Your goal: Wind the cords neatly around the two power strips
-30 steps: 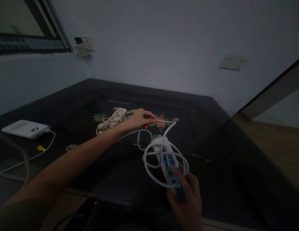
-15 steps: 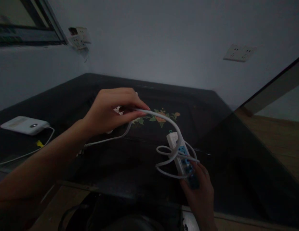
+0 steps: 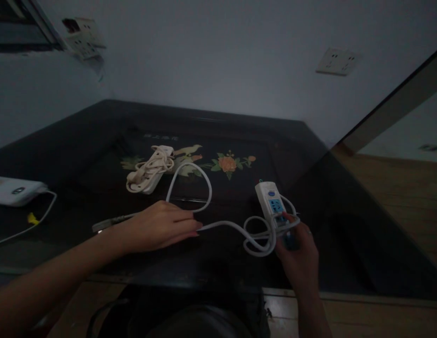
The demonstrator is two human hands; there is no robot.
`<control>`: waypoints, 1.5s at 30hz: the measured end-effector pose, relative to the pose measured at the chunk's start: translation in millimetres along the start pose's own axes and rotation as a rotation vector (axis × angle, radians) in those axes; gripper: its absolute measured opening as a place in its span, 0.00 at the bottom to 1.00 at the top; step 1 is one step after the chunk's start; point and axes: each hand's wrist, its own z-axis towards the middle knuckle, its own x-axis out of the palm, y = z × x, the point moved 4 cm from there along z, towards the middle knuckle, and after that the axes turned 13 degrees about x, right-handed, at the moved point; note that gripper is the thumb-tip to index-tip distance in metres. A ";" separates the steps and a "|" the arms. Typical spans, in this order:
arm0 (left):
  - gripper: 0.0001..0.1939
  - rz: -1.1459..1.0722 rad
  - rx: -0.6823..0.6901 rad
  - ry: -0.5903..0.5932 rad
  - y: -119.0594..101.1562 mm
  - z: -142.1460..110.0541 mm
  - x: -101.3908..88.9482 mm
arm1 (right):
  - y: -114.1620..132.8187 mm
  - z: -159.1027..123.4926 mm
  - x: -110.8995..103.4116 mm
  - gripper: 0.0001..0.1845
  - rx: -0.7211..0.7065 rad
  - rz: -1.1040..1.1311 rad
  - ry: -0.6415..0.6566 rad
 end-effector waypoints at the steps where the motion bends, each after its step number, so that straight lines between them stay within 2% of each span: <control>1: 0.15 -0.004 -0.030 0.036 2.8 1.7 6.9 | -0.4 0.3 0.5 0.25 0.004 -0.004 0.004; 3: 0.15 -0.023 -0.102 0.107 11.2 3.7 19.0 | -0.4 0.6 1.8 0.24 0.006 -0.030 0.014; 5: 0.14 -0.040 -0.169 0.131 21.3 5.0 26.9 | 0.6 0.5 2.9 0.24 0.000 -0.054 0.011; 12: 0.10 -0.221 -0.379 -0.016 47.9 15.7 37.2 | 2.3 -0.6 10.2 0.23 -0.039 -0.086 0.020; 14: 0.15 -0.341 -0.391 -0.083 45.8 22.3 34.5 | 1.6 -0.7 12.0 0.22 -0.062 -0.102 0.021; 17: 0.27 -0.470 -0.351 -0.244 30.3 36.0 16.9 | 1.7 -1.0 13.4 0.22 -0.096 -0.116 0.038; 19: 0.22 -0.435 -0.304 -0.347 13.5 47.7 1.1 | 2.9 -1.4 13.6 0.21 -0.110 -0.128 0.054; 20: 0.19 -0.405 -0.253 -0.360 3.2 55.2 -4.5 | 3.6 -1.8 13.7 0.21 -0.116 -0.138 0.062; 23: 0.12 -0.236 -0.044 -0.268 -28.4 81.3 -6.4 | 5.6 -3.2 14.1 0.22 -0.142 -0.174 0.077; 24: 0.13 -0.168 -0.032 -0.234 -34.9 89.1 -3.2 | 5.9 -3.7 14.4 0.22 -0.154 -0.185 0.082; 26: 0.14 -0.057 -0.058 -0.135 -42.1 102.4 6.5 | 6.1 -4.8 14.8 0.23 -0.192 -0.201 0.090; 29: 0.13 -0.041 -0.142 0.041 -42.1 112.2 18.6 | 5.0 -5.8 13.6 0.25 -0.251 -0.213 0.094; 32: 0.13 -0.116 -0.201 0.105 -35.7 110.4 19.2 | 2.4 -6.4 10.5 0.27 -0.273 -0.168 0.146; 37: 0.14 -0.264 -0.327 0.023 -16.2 99.0 17.4 | 2.6 -9.9 4.1 0.31 -0.251 -0.052 0.256; 42: 0.14 -0.438 -0.389 -0.125 -0.5 94.4 18.4 | 5.6 -20.0 6.4 0.30 -0.171 0.025 0.167; 45: 0.13 -0.510 -0.399 -0.232 5.7 92.1 12.5 | 5.2 -27.8 13.0 0.32 -0.104 0.077 0.167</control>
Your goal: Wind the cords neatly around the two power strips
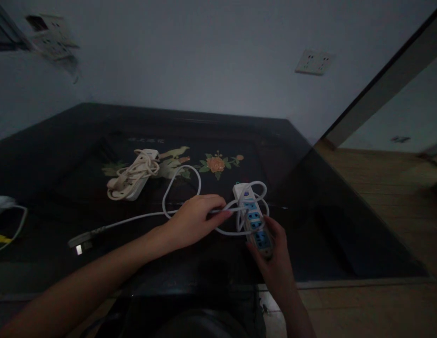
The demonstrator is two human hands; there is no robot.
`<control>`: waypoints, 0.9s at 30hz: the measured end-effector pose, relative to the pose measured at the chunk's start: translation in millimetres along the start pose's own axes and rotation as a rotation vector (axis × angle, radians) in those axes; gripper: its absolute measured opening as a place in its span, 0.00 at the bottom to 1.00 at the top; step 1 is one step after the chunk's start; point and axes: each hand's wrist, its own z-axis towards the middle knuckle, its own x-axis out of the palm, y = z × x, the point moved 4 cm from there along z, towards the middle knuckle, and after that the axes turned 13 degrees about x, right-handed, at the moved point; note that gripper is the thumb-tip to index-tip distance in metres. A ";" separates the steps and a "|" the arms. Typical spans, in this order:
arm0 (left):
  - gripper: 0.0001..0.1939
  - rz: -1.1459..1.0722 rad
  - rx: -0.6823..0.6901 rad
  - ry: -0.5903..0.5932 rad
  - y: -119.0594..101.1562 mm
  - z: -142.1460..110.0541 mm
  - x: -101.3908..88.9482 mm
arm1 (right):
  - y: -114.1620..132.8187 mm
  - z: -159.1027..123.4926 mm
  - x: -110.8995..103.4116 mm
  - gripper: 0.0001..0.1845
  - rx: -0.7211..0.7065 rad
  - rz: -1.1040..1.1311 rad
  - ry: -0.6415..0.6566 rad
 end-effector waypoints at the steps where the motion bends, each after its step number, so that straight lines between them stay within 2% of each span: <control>1: 0.13 -0.029 0.002 -0.029 0.6 -0.1 -3.0 | 0.8 -1.4 0.3 0.32 0.013 0.003 -0.010; 3: 0.12 -0.079 0.012 -0.079 1.4 -0.9 -8.1 | 5.2 -1.6 -6.1 0.31 0.024 -0.018 -0.080; 5: 0.12 -0.118 0.025 -0.117 1.8 -2.5 -11.3 | 13.6 2.3 -18.7 0.24 0.030 -0.048 -0.171; 7: 0.13 -0.148 0.048 -0.145 1.3 -4.4 -12.6 | 24.7 11.3 -29.4 0.17 0.039 -0.041 -0.187; 9: 0.13 -0.173 0.071 -0.168 0.1 -6.4 -12.9 | 35.3 24.7 -31.2 0.17 0.084 0.038 -0.068; 12: 0.12 -0.200 0.102 -0.177 -2.0 -9.1 -12.8 | 49.4 44.4 -22.1 0.23 0.156 0.144 0.156; 14: 0.13 -0.207 0.110 -0.176 -2.6 -11.1 -13.7 | 58.1 53.3 -16.0 0.18 0.145 0.172 0.270; 16: 0.14 -0.201 0.098 -0.200 -1.7 -13.4 -16.5 | 64.1 58.7 -16.9 0.12 0.115 0.168 0.296; 18: 0.14 -0.200 0.078 -0.245 -0.1 -15.7 -20.0 | 69.2 62.2 -26.7 0.08 0.051 0.163 0.208; 21: 0.13 -0.218 0.071 -0.286 1.1 -17.8 -21.9 | 80.4 64.2 -46.6 0.09 -0.171 0.143 0.030; 24: 0.11 -0.200 0.074 -0.313 1.9 -19.6 -21.9 | 92.5 64.5 -56.5 0.12 -0.404 0.077 0.009; 27: 0.12 -0.145 0.060 -0.377 3.9 -25.0 -25.6 | 98.7 66.3 -59.8 0.11 -0.496 0.054 0.030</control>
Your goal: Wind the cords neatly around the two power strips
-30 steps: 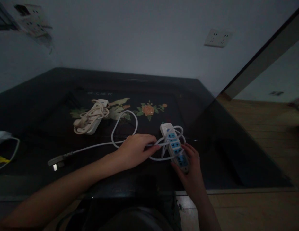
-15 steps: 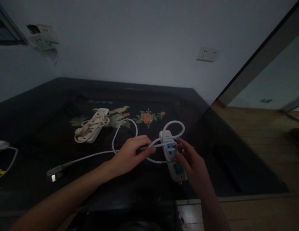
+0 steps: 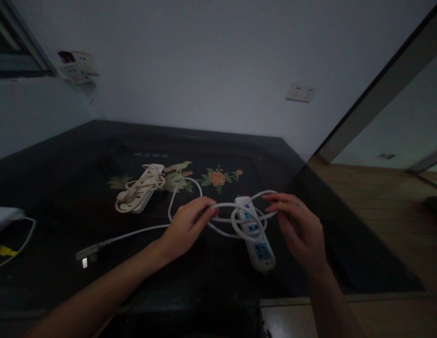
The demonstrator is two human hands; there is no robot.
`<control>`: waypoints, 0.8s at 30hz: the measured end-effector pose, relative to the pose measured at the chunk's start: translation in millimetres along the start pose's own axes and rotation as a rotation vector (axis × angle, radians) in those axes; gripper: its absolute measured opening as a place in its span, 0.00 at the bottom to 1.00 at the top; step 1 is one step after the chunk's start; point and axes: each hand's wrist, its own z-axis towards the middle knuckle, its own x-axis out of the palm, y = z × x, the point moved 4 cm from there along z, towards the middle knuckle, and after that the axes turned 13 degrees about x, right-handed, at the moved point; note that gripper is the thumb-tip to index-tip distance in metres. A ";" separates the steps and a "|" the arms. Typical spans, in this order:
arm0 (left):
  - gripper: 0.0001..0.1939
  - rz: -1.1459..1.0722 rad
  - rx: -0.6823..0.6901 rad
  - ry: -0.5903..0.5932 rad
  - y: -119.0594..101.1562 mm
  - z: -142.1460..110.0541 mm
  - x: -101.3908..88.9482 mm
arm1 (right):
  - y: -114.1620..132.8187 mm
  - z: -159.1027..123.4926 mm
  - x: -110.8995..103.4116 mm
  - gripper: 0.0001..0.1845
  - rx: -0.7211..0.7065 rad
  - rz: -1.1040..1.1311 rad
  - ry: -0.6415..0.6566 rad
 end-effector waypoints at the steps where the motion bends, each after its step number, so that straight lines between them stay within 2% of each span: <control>1: 0.12 0.018 -0.002 -0.029 0.3 -1.9 -3.3 | 0.5 1.4 -0.7 0.11 -0.007 -0.001 -0.006; 4: 0.10 0.044 0.028 -0.114 -1.1 -9.1 -14.5 | 0.1 6.5 0.0 0.07 -0.003 -0.028 -0.040; 6: 0.08 0.041 0.084 -0.123 -3.4 -14.6 -18.9 | -0.8 11.3 2.9 0.07 -0.008 -0.074 -0.067; 9: 0.07 0.020 0.135 -0.045 -4.4 -23.5 -18.7 | -3.7 20.4 7.4 0.14 -0.026 -0.110 -0.101; 12: 0.07 0.010 0.098 -0.006 -0.4 -32.8 -17.9 | -9.8 30.6 5.6 0.22 -0.016 -0.117 -0.151; 14: 0.07 0.016 0.060 -0.016 2.7 -38.5 -18.9 | -14.6 37.9 0.5 0.24 -0.043 -0.199 -0.188; 19: 0.08 0.018 0.033 -0.021 6.5 -49.5 -19.7 | -28.1 60.5 -18.7 0.10 -0.198 -0.531 -0.300; 22: 0.08 0.022 0.005 -0.030 10.1 -54.4 -18.8 | -34.1 77.1 -30.3 0.06 -0.157 -0.570 -0.381; 24: 0.08 0.015 0.000 -0.020 12.2 -57.1 -16.3 | -34.4 87.7 -32.1 0.05 -0.063 -0.511 -0.364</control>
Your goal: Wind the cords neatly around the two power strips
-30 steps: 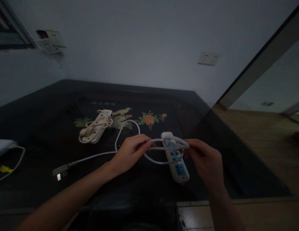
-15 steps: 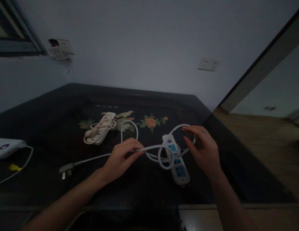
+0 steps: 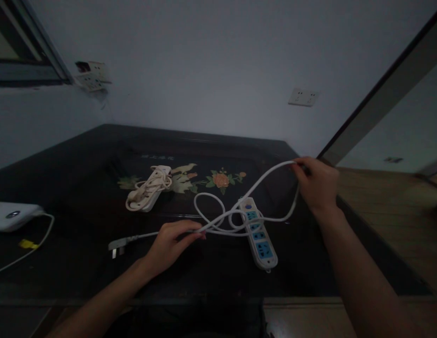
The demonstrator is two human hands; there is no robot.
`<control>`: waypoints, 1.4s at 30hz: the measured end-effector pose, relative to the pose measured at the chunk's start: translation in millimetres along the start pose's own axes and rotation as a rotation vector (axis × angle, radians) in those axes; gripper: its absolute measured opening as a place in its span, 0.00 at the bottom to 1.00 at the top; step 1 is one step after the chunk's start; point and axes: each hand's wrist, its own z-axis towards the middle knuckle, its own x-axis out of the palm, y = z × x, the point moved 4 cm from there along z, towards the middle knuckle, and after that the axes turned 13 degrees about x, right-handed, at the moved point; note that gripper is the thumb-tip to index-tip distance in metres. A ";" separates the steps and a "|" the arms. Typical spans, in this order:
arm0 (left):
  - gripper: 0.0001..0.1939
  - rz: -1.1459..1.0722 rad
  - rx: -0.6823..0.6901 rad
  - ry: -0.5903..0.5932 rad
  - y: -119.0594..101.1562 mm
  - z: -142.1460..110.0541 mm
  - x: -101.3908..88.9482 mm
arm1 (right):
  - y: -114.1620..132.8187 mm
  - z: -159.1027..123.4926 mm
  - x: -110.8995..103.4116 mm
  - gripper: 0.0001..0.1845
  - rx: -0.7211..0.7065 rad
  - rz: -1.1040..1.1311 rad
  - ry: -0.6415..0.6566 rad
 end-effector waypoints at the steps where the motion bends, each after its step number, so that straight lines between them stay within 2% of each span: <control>1: 0.08 -0.004 0.003 0.013 0.6 -1.5 2.2 | 1.9 4.1 2.3 0.05 0.055 0.049 0.048; 3: 0.07 -0.009 0.023 0.068 0.8 -5.2 9.4 | 11.0 9.8 7.2 0.05 0.138 0.200 0.153; 5: 0.06 -0.005 0.051 0.165 0.0 -10.6 20.7 | 25.8 14.3 10.0 0.02 0.133 0.358 0.214; 8: 0.06 0.014 0.067 0.271 -1.5 -20.0 39.6 | 48.7 22.2 9.8 0.02 0.001 0.470 0.228; 13: 0.06 0.023 -0.020 0.309 -2.2 -29.0 61.8 | 66.3 40.2 5.8 0.03 -0.175 0.548 0.191; 17: 0.06 -0.012 -0.042 0.300 -6.6 -27.4 63.1 | 76.0 47.9 -1.3 0.07 -0.221 0.625 0.169; 20: 0.08 -0.117 0.020 0.336 -13.0 -21.2 52.4 | 89.4 44.0 -8.6 0.08 -0.274 0.667 0.236; 22: 0.12 -0.167 0.032 0.282 -11.2 -10.9 36.7 | 98.1 39.2 -14.0 0.08 -0.310 0.676 0.283; 23: 0.13 -0.159 0.009 0.213 -6.2 -3.0 26.9 | 101.6 37.2 -16.5 0.09 -0.318 0.677 0.297; 25: 0.15 -0.095 -0.099 0.053 13.0 16.5 8.8 | 106.8 34.6 -20.3 0.09 -0.315 0.691 0.305; 27: 0.14 -0.010 -0.163 -0.022 37.4 40.0 1.8 | 111.4 33.9 -21.6 0.11 -0.304 0.720 0.311; 29: 0.15 0.025 -0.138 0.025 61.5 64.6 10.8 | 116.4 34.2 -21.7 0.13 -0.297 0.755 0.322; 31: 0.19 -0.018 -0.107 0.076 82.1 84.7 29.2 | 121.2 35.0 -22.9 0.14 -0.283 0.781 0.320; 34: 0.24 -0.105 -0.068 0.128 100.3 103.7 58.8 | 125.5 36.8 -30.5 0.08 -0.238 0.794 0.266; 36: 0.22 -0.160 -0.073 0.124 106.5 111.7 69.7 | 125.4 38.5 -36.9 0.03 -0.197 0.789 0.237; 37: 0.18 -0.192 -0.086 0.120 108.6 115.0 71.5 | 123.9 40.1 -39.2 0.02 -0.168 0.782 0.233; 39: 0.15 -0.269 -0.127 0.127 110.8 120.8 68.5 | 116.8 45.7 -40.2 0.10 -0.086 0.772 0.240; 42: 0.22 -0.401 -0.188 0.130 104.7 127.0 49.9 | 98.0 61.8 -31.2 0.21 0.066 0.776 0.286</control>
